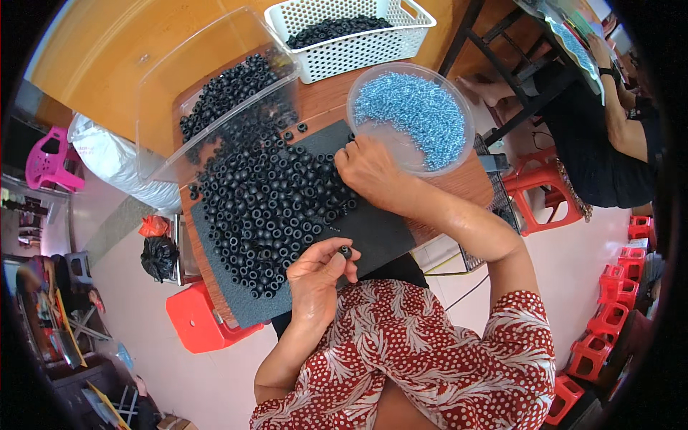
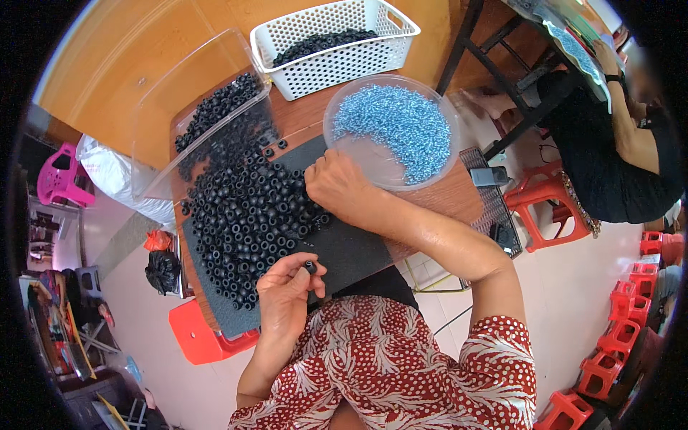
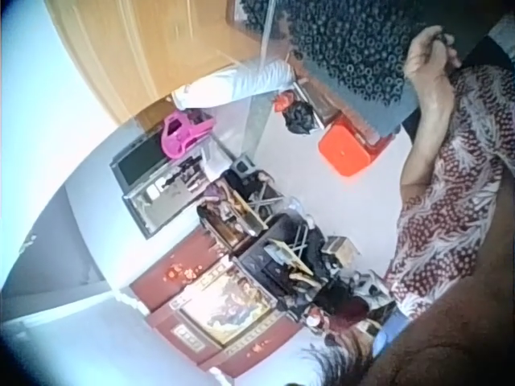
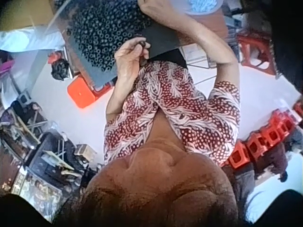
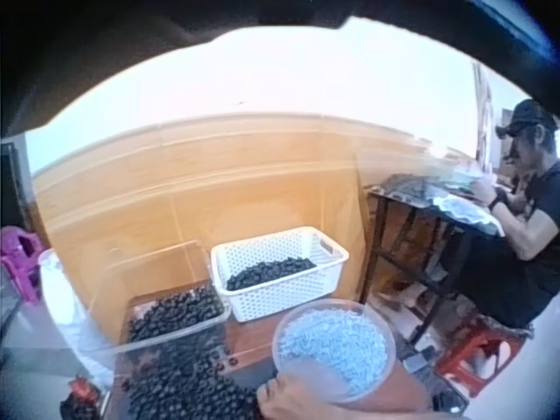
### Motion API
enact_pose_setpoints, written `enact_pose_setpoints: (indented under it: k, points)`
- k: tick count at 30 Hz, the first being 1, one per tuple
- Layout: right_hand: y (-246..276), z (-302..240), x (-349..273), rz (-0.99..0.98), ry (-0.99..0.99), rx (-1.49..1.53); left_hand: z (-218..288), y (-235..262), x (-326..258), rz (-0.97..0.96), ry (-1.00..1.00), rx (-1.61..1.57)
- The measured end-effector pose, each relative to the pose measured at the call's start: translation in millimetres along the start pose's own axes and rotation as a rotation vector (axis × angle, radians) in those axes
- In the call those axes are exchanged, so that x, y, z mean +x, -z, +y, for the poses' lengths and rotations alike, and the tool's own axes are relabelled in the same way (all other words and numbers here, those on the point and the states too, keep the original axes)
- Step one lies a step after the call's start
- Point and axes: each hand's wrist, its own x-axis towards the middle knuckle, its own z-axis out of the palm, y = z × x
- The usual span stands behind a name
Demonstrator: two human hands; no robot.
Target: The person picks up a black bead and a blue bead by hand, presses the blue bead into the black bead, and places the assembled piece onto a black mat. They repeat this process multiple times, occasionally scooping more black beads from a plastic bin onto the work surface.
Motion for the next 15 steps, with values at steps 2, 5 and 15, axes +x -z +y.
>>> enact_pose_setpoints:
  k: [2,5,15]
  points:
    - [0.3,0.6,3.7,-0.022,0.008,0.034,-1.8,2.1,1.2,0.002,0.008,-0.003]
    - [-0.2,3.7,5.2,-0.012,0.020,0.070,-2.6,2.7,2.8,0.004,-0.016,0.022]
    - [52.7,-21.4,-7.9,0.301,-0.175,0.735,4.1,9.3,11.4,0.004,-0.022,-0.098]
